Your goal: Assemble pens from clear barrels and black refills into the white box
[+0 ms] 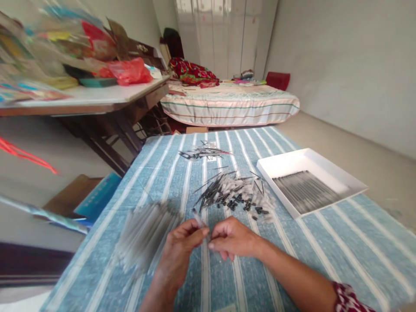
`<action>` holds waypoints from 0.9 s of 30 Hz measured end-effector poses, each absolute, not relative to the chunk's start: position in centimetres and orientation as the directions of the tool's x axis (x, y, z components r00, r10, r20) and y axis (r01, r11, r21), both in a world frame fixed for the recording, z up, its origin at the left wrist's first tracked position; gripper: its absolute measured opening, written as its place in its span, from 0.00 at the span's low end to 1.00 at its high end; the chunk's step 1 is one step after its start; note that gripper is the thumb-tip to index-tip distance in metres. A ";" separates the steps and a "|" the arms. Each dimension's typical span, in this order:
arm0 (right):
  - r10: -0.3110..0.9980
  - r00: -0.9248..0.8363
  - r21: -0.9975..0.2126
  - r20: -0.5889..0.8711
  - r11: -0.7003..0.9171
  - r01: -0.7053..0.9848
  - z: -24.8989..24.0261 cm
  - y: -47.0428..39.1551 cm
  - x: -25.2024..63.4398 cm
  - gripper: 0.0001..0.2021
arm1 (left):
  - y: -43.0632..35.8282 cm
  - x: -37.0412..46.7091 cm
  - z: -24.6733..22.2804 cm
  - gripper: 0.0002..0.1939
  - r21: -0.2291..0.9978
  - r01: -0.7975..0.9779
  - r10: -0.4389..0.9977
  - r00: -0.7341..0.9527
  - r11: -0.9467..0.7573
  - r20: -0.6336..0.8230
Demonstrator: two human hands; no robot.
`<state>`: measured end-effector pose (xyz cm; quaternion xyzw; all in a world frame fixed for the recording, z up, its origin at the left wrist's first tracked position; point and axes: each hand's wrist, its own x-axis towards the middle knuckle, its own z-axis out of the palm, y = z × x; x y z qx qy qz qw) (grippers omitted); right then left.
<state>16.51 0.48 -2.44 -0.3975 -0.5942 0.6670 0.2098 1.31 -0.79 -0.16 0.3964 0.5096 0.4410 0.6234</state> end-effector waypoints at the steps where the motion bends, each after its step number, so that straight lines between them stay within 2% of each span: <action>1: 0.748 -0.603 -0.960 -0.277 -0.189 0.208 -2.3 0.6 16.8 0.06 | -0.8 1.2 -0.1 0.06 0.947 -0.131 0.954 0.107 0.294 -0.282; 3: 0.736 -0.631 -0.963 -0.245 -0.111 0.244 -1.9 1.0 17.6 0.08 | -0.8 1.2 -0.1 0.06 0.940 -0.149 0.948 0.131 0.308 -0.290; 5: 0.757 -0.629 -0.950 -0.179 0.033 0.311 -1.3 1.7 19.2 0.10 | -0.7 1.2 -0.1 0.07 0.925 -0.209 0.947 0.119 0.317 -0.298; 7: 0.832 -0.545 -0.862 -0.106 0.196 0.467 -0.6 2.4 21.5 0.07 | -0.5 1.2 -0.2 0.07 0.911 -0.275 0.952 0.070 0.307 -0.299; 9: 0.913 -0.403 -0.649 -0.067 0.267 0.712 0.0 3.1 24.3 0.05 | -0.3 1.2 -0.3 0.08 0.901 -0.326 0.955 0.013 0.285 -0.298; 11: 0.967 -0.233 -0.398 -0.102 0.175 0.901 0.4 3.7 26.8 0.08 | -0.1 1.1 -0.3 0.09 0.895 -0.359 0.956 -0.024 0.266 -0.293; 13: 0.981 -0.124 -0.216 -0.148 0.090 0.972 0.5 4.0 28.4 0.10 | 0.0 1.1 -0.3 0.09 0.887 -0.387 0.956 -0.042 0.251 -0.289; 15: 0.978 -0.086 -0.124 -0.189 0.063 0.990 0.3 4.1 29.0 0.11 | 0.0 1.1 -0.5 0.10 0.879 -0.405 0.956 -0.042 0.250 -0.291; 20: 0.968 -0.088 -0.086 -0.234 0.070 0.994 -0.5 4.3 28.3 0.10 | -0.1 1.1 -0.7 0.11 0.866 -0.422 0.950 -0.032 0.267 -0.309; 27: 0.973 -0.059 -0.053 -0.225 0.049 0.997 -0.4 4.1 28.3 0.09 | -0.1 1.3 -0.5 0.09 0.861 -0.437 0.953 -0.025 0.262 -0.302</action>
